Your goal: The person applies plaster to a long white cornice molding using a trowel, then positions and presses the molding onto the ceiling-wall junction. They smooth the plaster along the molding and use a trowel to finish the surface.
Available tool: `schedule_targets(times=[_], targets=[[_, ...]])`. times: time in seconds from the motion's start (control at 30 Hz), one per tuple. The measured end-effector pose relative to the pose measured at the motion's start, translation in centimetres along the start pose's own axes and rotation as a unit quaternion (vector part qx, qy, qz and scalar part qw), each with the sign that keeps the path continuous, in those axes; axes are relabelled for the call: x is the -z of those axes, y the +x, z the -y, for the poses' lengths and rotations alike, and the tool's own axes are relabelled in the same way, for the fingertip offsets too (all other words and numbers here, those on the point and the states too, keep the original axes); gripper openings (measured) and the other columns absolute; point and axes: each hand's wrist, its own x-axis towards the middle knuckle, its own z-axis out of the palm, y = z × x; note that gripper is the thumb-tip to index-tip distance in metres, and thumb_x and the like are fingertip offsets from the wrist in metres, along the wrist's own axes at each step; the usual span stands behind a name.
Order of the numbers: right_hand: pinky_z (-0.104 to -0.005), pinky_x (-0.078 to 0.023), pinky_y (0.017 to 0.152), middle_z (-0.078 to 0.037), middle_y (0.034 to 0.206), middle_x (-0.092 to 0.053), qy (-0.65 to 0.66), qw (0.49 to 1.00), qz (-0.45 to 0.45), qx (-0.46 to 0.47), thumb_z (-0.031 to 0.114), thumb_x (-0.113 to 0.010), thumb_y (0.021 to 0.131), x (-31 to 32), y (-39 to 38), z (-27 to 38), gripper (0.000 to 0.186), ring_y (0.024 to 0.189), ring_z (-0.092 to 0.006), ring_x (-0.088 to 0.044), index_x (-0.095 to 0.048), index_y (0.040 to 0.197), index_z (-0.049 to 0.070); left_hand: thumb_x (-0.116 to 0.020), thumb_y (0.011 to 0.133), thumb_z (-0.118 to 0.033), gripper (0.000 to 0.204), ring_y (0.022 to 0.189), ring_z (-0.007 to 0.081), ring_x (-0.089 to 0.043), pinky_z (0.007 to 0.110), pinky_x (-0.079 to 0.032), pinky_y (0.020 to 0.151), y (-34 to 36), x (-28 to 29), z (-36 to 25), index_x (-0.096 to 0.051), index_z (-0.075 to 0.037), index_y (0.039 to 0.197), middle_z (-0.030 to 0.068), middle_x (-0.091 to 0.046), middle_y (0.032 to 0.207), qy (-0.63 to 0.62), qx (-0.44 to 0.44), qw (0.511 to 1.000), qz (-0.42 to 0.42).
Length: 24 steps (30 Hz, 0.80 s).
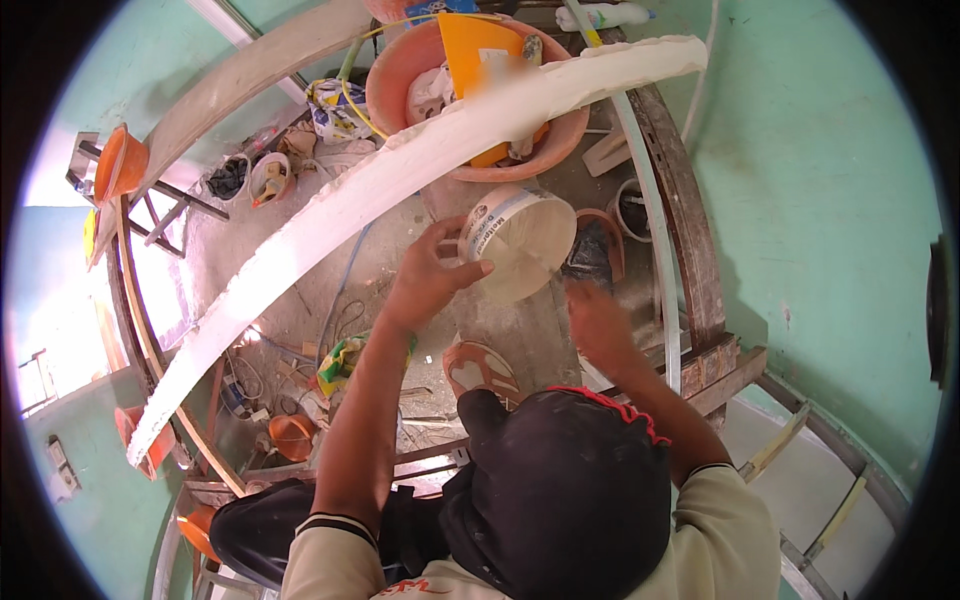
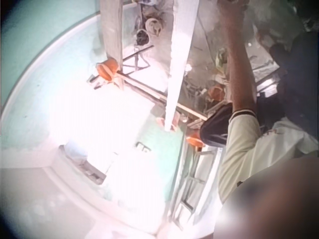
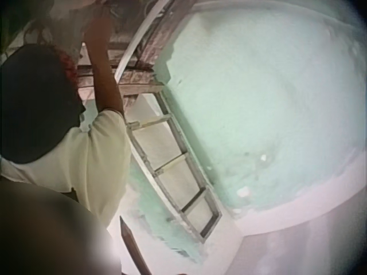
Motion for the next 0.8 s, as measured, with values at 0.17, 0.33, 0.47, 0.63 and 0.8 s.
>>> schedule_targets(times=[0.17, 0.33, 0.47, 0.63, 0.8], targets=[[-0.0303, -0.050, 0.053, -0.010, 0.100, -0.067, 0.530, 0.775, 0.216, -0.268, 0.013, -0.050, 0.106, 1.1, 0.0, 5.5, 0.020, 0.069, -0.0188, -0.065, -0.062, 0.115, 0.000, -0.090, 0.076, -0.019, 0.079, 0.116, 0.0263, -0.063, 0.038, -0.056, 0.090, -0.7, -2.4, 2.0, -0.050, 0.004, 0.140, 0.0161, -0.062, 0.129, 0.097, -0.127, 0.982, -0.096], [-0.0243, -0.043, 0.049, -0.009, 0.101, -0.066, 0.834, 0.439, 0.171, -0.287, 0.019, -0.048, 0.109, 1.1, 0.1, 4.3, 0.023, 0.066, -0.0158, -0.061, -0.058, 0.122, 0.002, -0.085, 0.084, -0.017, 0.075, 0.118, 0.0251, -0.062, 0.039, -0.059, 0.091, -1.7, -2.5, 1.9, -0.045, 0.001, 0.145, 0.0139, -0.058, 0.133, -0.089, -0.066, 0.992, -0.053], [-0.0269, -0.046, 0.053, -0.009, 0.101, -0.065, 0.852, 0.446, 0.145, -0.233, 0.020, -0.048, 0.110, 0.5, 0.1, 3.1, 0.026, 0.067, -0.0176, -0.061, -0.055, 0.126, 0.002, -0.073, 0.096, -0.018, 0.067, 0.121, 0.0240, -0.061, 0.041, -0.062, 0.092, -2.2, -2.5, 4.1, -0.041, -0.002, 0.152, 0.0130, -0.056, 0.135, -0.215, 0.045, 0.974, -0.053], [-0.0283, -0.047, 0.058, -0.008, 0.101, -0.065, 0.836, 0.497, 0.132, -0.190, 0.021, -0.050, 0.109, -0.3, -0.8, 1.8, 0.024, 0.072, -0.0185, -0.062, -0.056, 0.124, 0.003, -0.069, 0.100, -0.027, 0.066, 0.120, 0.0254, -0.063, 0.040, -0.062, 0.091, -2.3, -3.2, 7.2, -0.041, -0.003, 0.154, 0.0131, -0.059, 0.135, -0.211, 0.078, 0.974, 0.002], [-0.0292, -0.048, 0.062, -0.008, 0.102, -0.065, 0.831, 0.544, 0.057, -0.102, 0.021, -0.057, 0.107, -0.4, 0.8, 0.5, 0.022, 0.077, -0.0179, -0.063, -0.058, 0.123, 0.006, -0.071, 0.097, -0.040, 0.070, 0.116, 0.0278, -0.064, 0.043, -0.060, 0.090, -1.9, -1.3, 7.2, -0.045, -0.005, 0.152, 0.0111, -0.061, 0.135, 0.060, 0.113, 0.991, -0.050]])
